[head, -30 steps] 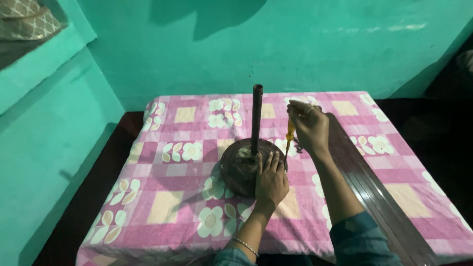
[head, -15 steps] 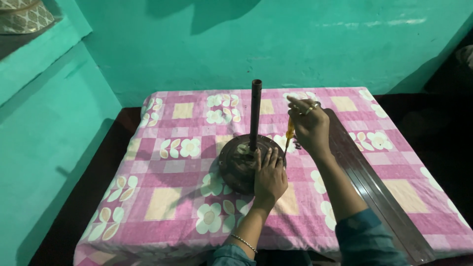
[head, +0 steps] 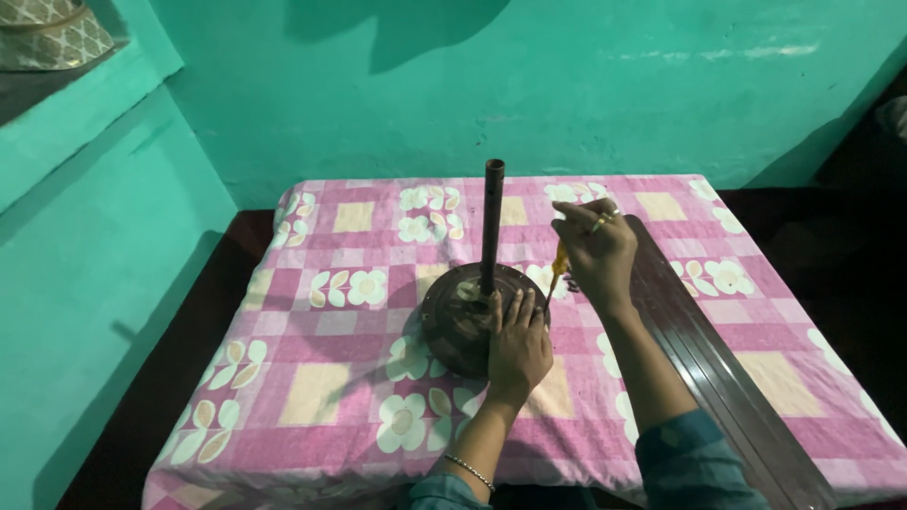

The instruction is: The person attaches ceiling fan blades to the fan motor housing using a screwdriver. They position each blade, insert screws, and tighten them to secure the blades to the central hub.

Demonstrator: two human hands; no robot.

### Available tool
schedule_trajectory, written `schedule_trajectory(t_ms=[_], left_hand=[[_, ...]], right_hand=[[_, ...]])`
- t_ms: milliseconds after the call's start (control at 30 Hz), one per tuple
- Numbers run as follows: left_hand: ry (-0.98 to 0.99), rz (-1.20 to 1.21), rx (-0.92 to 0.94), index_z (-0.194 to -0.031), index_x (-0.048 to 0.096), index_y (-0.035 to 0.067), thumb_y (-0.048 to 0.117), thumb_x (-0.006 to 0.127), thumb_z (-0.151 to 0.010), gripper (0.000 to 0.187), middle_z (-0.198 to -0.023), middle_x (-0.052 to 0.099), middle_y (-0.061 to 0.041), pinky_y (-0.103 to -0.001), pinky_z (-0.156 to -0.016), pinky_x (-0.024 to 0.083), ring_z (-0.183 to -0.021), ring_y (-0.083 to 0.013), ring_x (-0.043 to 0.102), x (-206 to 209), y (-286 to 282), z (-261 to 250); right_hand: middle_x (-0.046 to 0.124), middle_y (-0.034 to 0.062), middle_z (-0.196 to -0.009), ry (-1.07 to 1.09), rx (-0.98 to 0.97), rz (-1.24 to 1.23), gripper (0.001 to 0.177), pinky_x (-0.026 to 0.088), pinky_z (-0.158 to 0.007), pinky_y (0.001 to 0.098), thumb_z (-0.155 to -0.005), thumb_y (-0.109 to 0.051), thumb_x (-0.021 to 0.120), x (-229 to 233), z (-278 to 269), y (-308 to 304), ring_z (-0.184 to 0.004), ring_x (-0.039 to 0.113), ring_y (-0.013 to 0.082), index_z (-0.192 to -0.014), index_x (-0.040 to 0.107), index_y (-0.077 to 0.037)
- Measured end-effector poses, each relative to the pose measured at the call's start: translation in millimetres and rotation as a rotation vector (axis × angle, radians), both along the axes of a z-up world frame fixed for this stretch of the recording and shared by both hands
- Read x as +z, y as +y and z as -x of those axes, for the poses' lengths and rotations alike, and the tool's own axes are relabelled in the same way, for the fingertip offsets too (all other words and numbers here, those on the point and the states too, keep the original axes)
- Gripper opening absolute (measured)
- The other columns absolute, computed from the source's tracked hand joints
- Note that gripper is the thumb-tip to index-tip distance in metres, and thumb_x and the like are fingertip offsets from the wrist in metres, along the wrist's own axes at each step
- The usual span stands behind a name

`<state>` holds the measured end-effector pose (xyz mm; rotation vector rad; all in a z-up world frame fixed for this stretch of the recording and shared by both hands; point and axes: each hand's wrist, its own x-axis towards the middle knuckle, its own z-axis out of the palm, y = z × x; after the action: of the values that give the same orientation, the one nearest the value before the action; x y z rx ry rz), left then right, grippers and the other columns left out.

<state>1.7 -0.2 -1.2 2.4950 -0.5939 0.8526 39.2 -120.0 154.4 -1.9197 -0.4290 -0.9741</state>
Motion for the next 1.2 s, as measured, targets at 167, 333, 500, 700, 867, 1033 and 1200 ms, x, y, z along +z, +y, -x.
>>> schedule_trajectory(t_ms=[167,333,500,700,867,1033,1200], left_hand=[[-0.024,0.02,-0.008,-0.12,0.071,-0.006,0.018,0.051,-0.095,0.041,-0.146,0.059,-0.02,-0.056,-0.129,0.008,-0.144,-0.032,0.047,-2.1,0.2,-1.0],[-0.002,-0.011,-0.004,-0.119,0.071,-0.006,0.019,0.052,-0.094,0.04,-0.146,0.058,-0.021,-0.057,-0.128,0.007,-0.144,-0.0322,0.046,-0.6,0.3,-1.7],[-0.008,-0.005,-0.005,-0.118,0.071,-0.006,0.019,0.052,-0.093,0.04,-0.145,0.059,-0.021,-0.057,-0.128,0.008,-0.143,-0.0319,0.047,-1.6,0.2,-0.5],[-0.053,-0.002,-0.005,-0.117,0.071,-0.006,0.017,0.051,-0.094,0.038,-0.142,0.062,-0.02,-0.058,-0.129,0.011,-0.142,-0.0322,0.05,1.2,1.6,-0.2],[-0.007,-0.028,-0.001,-0.116,0.071,-0.005,0.019,0.051,-0.093,0.039,-0.143,0.06,-0.021,-0.058,-0.127,0.009,-0.142,-0.0326,0.048,2.4,0.9,-0.8],[0.028,-0.018,-0.005,-0.12,0.07,-0.005,0.02,0.049,-0.092,0.043,-0.145,0.059,-0.02,-0.058,-0.128,0.009,-0.143,-0.031,0.047,1.1,-0.6,0.2],[-0.004,-0.018,0.001,-0.123,0.07,-0.005,0.019,0.049,-0.095,0.042,-0.146,0.059,-0.019,-0.056,-0.129,0.01,-0.144,-0.0305,0.047,5.8,1.7,3.0]], right_hand=[[0.06,0.0079,-0.098,0.007,-0.071,-0.007,0.028,0.058,-0.072,0.0285,-0.092,-0.009,0.081,-2.8,-13.0,-0.7,-0.085,0.066,0.0172,-0.118,0.075,-0.001],[0.071,0.0056,-0.122,0.09,0.307,-0.125,0.029,0.057,-0.093,0.0269,-0.104,-0.003,0.06,-9.3,-6.3,-10.6,-0.106,0.07,0.0123,-0.132,0.069,-0.001],[0.076,0.0076,-0.107,0.039,0.115,-0.061,0.026,0.057,-0.081,0.0287,-0.097,-0.003,0.071,-13.1,-11.7,-2.7,-0.092,0.07,0.0152,-0.122,0.076,-0.005],[0.07,0.0131,-0.106,-0.09,-0.219,-0.003,0.028,0.056,-0.077,0.0316,-0.096,-0.007,0.08,-8.0,-9.0,-2.3,-0.091,0.069,0.0201,-0.123,0.075,-0.005],[0.067,0.0134,-0.127,-0.076,0.06,-0.002,0.038,0.061,-0.089,0.0323,-0.092,0.002,0.063,-6.8,1.8,-14.1,-0.109,0.069,0.0198,-0.129,0.07,-0.004],[0.069,0.0083,-0.103,0.084,-0.155,0.02,0.038,0.061,-0.074,0.0325,-0.086,-0.007,0.083,-9.3,-8.9,-7.0,-0.084,0.071,0.0177,-0.123,0.077,-0.01],[0.066,0.0104,-0.107,0.011,-0.245,0.099,0.038,0.059,-0.074,0.0333,-0.084,-0.012,0.088,-4.6,-14.1,-11.1,-0.086,0.071,0.0216,-0.119,0.075,-0.007]])
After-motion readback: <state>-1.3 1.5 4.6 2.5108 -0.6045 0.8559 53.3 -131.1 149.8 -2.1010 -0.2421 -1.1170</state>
